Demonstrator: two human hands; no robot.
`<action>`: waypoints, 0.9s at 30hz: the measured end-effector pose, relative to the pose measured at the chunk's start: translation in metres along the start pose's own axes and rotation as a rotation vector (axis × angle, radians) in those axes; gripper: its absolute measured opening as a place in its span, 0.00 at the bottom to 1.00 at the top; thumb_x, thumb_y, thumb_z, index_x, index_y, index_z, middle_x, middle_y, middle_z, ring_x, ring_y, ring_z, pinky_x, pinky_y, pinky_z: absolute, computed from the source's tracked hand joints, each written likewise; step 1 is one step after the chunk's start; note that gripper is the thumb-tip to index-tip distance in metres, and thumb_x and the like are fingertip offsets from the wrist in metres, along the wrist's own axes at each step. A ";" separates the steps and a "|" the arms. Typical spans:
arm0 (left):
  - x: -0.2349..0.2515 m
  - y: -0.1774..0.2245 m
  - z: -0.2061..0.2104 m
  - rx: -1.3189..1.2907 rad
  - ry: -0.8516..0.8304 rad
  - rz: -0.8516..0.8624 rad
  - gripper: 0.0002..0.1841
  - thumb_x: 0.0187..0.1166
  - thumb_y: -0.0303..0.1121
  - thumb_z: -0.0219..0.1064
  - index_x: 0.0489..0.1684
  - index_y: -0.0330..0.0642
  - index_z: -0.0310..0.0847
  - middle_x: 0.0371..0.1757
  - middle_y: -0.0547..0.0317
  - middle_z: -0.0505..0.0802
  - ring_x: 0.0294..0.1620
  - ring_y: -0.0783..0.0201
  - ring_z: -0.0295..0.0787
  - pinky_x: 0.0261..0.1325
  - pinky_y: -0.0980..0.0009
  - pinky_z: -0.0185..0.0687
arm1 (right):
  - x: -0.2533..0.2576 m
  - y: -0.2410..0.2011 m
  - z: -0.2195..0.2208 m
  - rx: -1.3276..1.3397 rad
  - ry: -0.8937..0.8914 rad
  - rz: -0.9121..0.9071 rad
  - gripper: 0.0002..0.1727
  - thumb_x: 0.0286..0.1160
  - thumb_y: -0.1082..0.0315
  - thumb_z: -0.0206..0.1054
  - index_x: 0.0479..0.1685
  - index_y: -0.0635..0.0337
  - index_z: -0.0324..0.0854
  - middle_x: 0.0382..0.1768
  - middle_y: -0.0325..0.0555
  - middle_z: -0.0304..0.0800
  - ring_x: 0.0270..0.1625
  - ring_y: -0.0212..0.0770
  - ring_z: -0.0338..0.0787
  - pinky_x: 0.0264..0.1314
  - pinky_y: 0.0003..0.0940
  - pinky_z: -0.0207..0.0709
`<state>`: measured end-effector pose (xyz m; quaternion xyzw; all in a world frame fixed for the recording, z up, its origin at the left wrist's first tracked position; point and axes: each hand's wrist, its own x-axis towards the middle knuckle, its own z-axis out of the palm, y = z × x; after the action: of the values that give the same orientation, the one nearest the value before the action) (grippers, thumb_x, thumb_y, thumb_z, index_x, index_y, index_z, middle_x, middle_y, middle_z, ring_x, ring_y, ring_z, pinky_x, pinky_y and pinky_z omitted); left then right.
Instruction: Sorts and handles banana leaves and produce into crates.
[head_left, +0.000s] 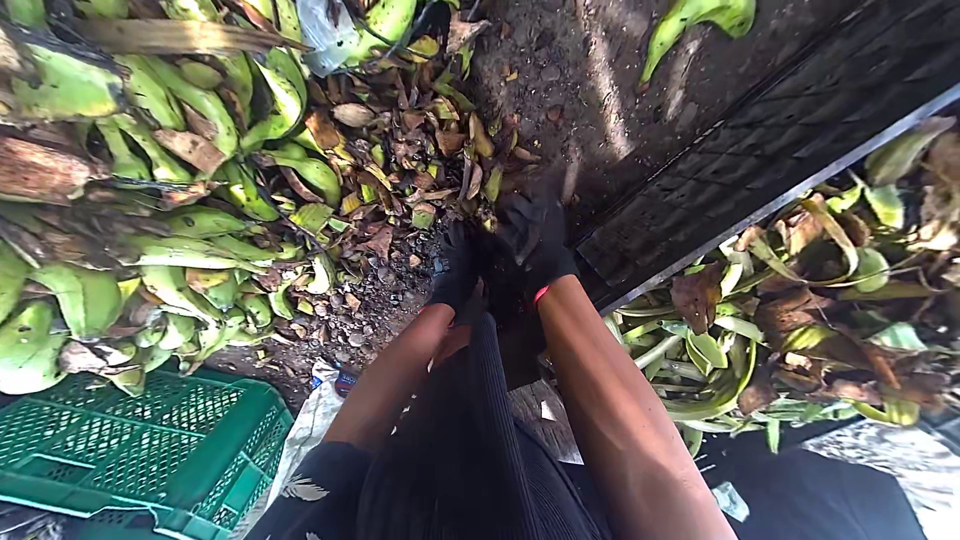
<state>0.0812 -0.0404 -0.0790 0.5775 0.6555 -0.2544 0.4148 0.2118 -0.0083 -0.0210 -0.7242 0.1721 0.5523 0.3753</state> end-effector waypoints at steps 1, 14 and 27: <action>-0.001 -0.006 -0.002 -0.016 0.006 0.054 0.48 0.74 0.44 0.75 0.92 0.39 0.50 0.86 0.30 0.66 0.77 0.32 0.75 0.70 0.38 0.76 | 0.002 -0.001 -0.002 -0.088 0.180 -0.049 0.26 0.93 0.52 0.53 0.78 0.61 0.70 0.64 0.56 0.82 0.61 0.47 0.84 0.62 0.46 0.81; 0.009 -0.027 -0.031 0.337 -0.332 0.698 0.28 0.82 0.32 0.66 0.82 0.37 0.68 0.80 0.29 0.72 0.75 0.30 0.75 0.70 0.40 0.77 | 0.005 -0.009 -0.002 -0.472 0.391 0.014 0.38 0.86 0.48 0.62 0.91 0.51 0.56 0.79 0.63 0.74 0.79 0.58 0.76 0.77 0.57 0.71; 0.003 -0.004 -0.059 0.347 -0.489 0.603 0.26 0.89 0.36 0.59 0.84 0.39 0.67 0.86 0.34 0.68 0.85 0.38 0.66 0.84 0.47 0.63 | -0.095 -0.043 -0.052 -1.589 0.087 -0.860 0.32 0.87 0.43 0.52 0.85 0.49 0.72 0.66 0.58 0.88 0.71 0.64 0.84 0.69 0.66 0.73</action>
<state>0.0628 0.0084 -0.0508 0.7273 0.2872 -0.3578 0.5105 0.2434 -0.0340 0.0882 -0.7920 -0.5315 0.2927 -0.0679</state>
